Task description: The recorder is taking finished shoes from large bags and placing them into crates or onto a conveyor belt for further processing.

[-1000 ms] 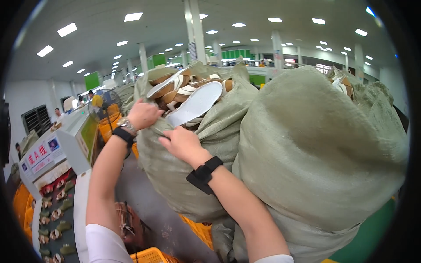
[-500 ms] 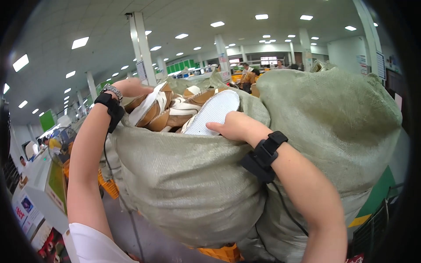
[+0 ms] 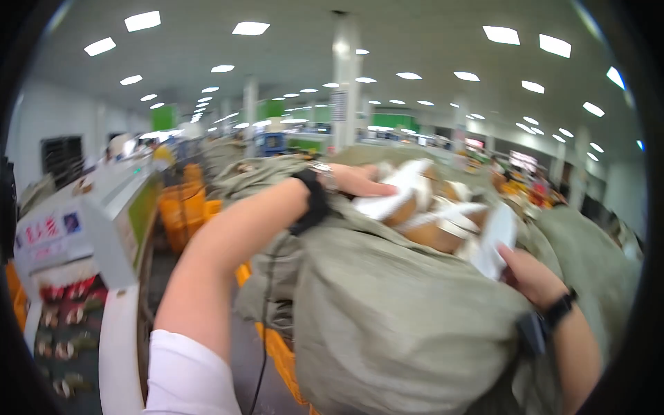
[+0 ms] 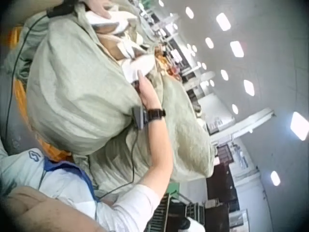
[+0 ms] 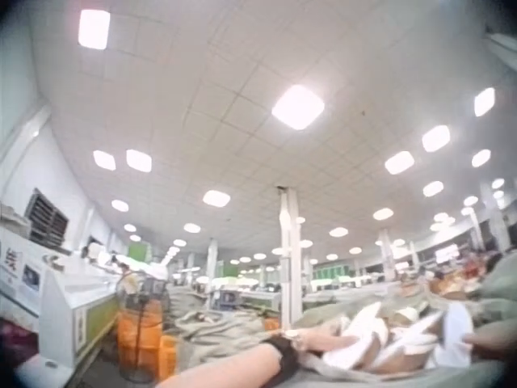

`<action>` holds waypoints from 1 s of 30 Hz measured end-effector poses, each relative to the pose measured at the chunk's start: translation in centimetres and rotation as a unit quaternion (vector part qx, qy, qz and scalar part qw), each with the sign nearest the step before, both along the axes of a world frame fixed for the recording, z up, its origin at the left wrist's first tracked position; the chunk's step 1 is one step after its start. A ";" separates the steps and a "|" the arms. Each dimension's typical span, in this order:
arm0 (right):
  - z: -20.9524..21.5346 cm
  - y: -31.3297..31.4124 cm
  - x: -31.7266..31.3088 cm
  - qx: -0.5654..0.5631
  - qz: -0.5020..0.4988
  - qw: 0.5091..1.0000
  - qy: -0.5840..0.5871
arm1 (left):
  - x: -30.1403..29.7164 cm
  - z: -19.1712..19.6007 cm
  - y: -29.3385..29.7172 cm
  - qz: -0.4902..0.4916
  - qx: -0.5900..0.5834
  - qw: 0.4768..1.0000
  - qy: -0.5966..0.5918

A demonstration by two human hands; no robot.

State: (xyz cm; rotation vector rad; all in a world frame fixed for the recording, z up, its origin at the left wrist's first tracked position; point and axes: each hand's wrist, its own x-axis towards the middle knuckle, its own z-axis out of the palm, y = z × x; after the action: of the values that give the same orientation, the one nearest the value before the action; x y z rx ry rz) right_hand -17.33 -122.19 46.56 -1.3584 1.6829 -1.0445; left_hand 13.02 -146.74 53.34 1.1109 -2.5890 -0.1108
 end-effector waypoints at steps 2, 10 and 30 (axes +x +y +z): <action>-1.2 0.1 -0.3 0.021 -0.014 0.991 0.134 | 1.4 0.0 0.0 -0.030 0.082 0.996 -0.014; -1.4 -2.7 2.9 0.012 0.092 0.970 -0.224 | 1.3 -0.2 3.0 -0.098 0.131 0.986 0.000; -3.4 -6.6 -2.3 -0.132 0.108 0.957 -0.233 | 2.1 -4.9 7.8 -0.237 0.279 0.918 0.154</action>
State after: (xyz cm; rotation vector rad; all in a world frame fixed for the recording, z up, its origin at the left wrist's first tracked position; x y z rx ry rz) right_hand -19.64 -128.81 43.20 -1.2944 1.0532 -1.3669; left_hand 15.15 -138.90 48.46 0.5130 -2.5262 -1.0977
